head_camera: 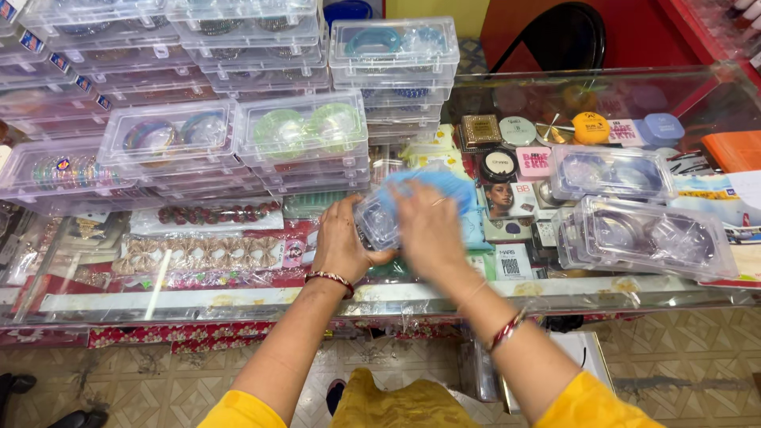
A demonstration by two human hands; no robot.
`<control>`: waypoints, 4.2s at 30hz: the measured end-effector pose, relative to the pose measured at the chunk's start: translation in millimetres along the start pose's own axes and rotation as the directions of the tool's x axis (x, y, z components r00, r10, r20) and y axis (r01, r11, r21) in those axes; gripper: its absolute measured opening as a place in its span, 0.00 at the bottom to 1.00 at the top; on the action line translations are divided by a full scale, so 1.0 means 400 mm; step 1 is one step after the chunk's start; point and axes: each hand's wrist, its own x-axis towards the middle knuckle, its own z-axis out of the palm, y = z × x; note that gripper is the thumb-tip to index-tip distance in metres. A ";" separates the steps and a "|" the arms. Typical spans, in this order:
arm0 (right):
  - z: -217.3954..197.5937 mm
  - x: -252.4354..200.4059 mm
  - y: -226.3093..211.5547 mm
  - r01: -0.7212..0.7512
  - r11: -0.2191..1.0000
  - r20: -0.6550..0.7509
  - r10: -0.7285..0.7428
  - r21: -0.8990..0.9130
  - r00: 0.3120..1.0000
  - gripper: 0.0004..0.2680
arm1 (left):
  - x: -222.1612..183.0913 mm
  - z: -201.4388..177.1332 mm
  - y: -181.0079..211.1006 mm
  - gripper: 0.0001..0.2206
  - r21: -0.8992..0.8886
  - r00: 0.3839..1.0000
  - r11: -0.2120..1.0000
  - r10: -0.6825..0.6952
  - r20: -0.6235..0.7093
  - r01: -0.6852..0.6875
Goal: The person wipes the surfaces of numerous small, clear plastic containers stacked on a glass display counter using a blue cloth. They handle the containers one by one, wiping the lids and sides before placing them back into the stacks. The person also briefly handles a small plastic bag containing a blue item.
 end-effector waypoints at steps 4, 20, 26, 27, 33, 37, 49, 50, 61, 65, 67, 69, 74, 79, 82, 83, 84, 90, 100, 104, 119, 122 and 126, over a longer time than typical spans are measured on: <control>0.003 0.048 0.103 -0.046 0.997 -0.113 0.039 -0.062 0.993 0.19 | 0.011 -0.009 0.012 0.49 -0.004 0.999 1.000 -0.028 0.028 0.028; 0.002 0.052 0.038 -0.109 0.991 -0.117 0.100 -0.074 0.988 0.21 | 0.016 0.004 -0.007 0.48 -0.013 1.000 1.000 0.009 -0.008 -0.010; 0.086 -0.012 -0.086 0.062 0.993 -0.024 -0.060 0.096 0.998 0.21 | 0.023 0.066 -0.124 0.30 0.073 0.985 0.987 0.146 -0.091 -0.140; 0.083 -0.021 -0.081 0.066 0.988 -0.025 -0.063 0.143 0.998 0.21 | 0.022 0.066 -0.126 0.29 0.068 0.987 0.989 0.136 -0.084 -0.131; 0.015 0.017 0.063 -0.105 0.994 -0.091 0.102 -0.027 0.991 0.20 | 0.017 0.006 -0.020 0.46 0.061 0.997 0.996 0.071 -0.012 -0.070; 0.033 0.011 0.040 -0.120 0.988 -0.116 0.108 -0.099 0.987 0.22 | 0.017 0.005 -0.018 0.46 0.041 0.996 0.996 0.085 -0.028 -0.084; 0.020 -0.007 0.089 -0.141 0.989 -0.056 0.138 -0.051 0.989 0.21 | 0.013 -0.006 -0.006 0.48 0.024 0.998 0.997 0.067 -0.016 -0.067; 0.011 -0.003 0.099 -0.152 0.987 -0.062 0.149 -0.058 0.987 0.21 | 0.014 -0.010 0.002 0.48 0.020 0.998 0.998 0.062 -0.015 -0.061; 0.065 -0.049 -0.061 0.049 0.996 0.014 -0.050 0.071 0.999 0.20 | 0.017 0.040 -0.085 0.42 0.069 0.990 0.989 0.132 -0.052 -0.128; 0.013 0.008 0.077 -0.131 0.990 -0.052 0.128 -0.059 0.990 0.20 | 0.013 0.003 -0.023 0.48 -0.014 1.000 1.000 0.024 0.016 -0.024; 0.003 0.022 0.105 -0.212 0.974 -0.012 0.212 -0.084 0.977 0.20 | 0.010 -0.008 -0.007 0.49 0.003 0.998 0.998 0.057 -0.002 -0.057; 0.010 0.025 0.102 -0.218 0.967 -0.008 0.219 -0.128 0.976 0.21 | 0.010 -0.009 -0.005 0.49 0.005 0.999 0.999 0.033 0.009 -0.033; 0.072 -0.024 -0.046 0.004 0.998 0.046 -0.001 -0.062 0.999 0.22 | 0.014 0.020 -0.053 0.42 0.045 0.998 0.997 0.056 -0.002 -0.056; 0.043 -0.034 -0.043 -0.118 0.991 0.096 0.124 -0.070 0.988 0.21 | 0.008 0.011 -0.038 0.46 0.036 0.999 0.999 0.019 0.028 -0.020; -0.012 0.002 0.061 -0.256 0.964 0.025 0.258 -0.078 0.966 0.21 | 0.006 -0.013 0.005 0.48 0.003 0.999 1.000 -0.017 0.043 0.017; -0.026 0.005 0.086 -0.305 0.952 0.042 0.305 -0.012 0.951 0.20 | 0.007 -0.016 0.015 0.48 0.009 0.999 1.000 -0.014 0.043 0.014; -0.032 0.004 0.103 -0.353 0.934 0.062 0.350 0.053 0.935 0.20 | 0.007 -0.017 0.021 0.49 0.015 0.999 1.000 -0.011 0.043 0.010; 0.003 -0.032 0.117 -0.222 0.960 -0.137 0.245 0.168 0.960 0.21 | -0.008 0.018 0.022 0.52 -0.073 0.992 0.992 0.096 -0.086 -0.103; -0.062 -0.066 0.099 -0.181 0.938 -0.341 0.281 0.297 0.897 0.20 | 0.016 0.069 0.048 0.45 -0.769 0.930 0.556 -0.340 0.138 0.317; -0.106 -0.053 0.031 0.022 0.992 -0.479 0.039 0.122 0.877 0.19 | 0.023 0.049 0.090 0.36 -0.674 0.994 0.730 -0.079 0.080 0.113; -0.149 -0.045 0.054 0.066 0.998 -0.394 -0.069 -0.019 0.916 0.11 | 0.025 0.003 0.165 0.25 -0.230 0.996 0.973 0.010 0.083 0.009; -0.115 -0.070 -0.021 0.217 0.975 -0.404 -0.182 0.041 0.896 0.13 | 0.030 0.000 0.172 0.19 -0.131 0.987 0.985 -0.098 0.127 0.115; -0.130 -0.061 0.016 0.178 0.984 -0.346 -0.163 0.011 0.924 0.12 | 0.029 -0.003 0.163 0.25 -0.166 0.994 0.984 -0.049 0.096 0.065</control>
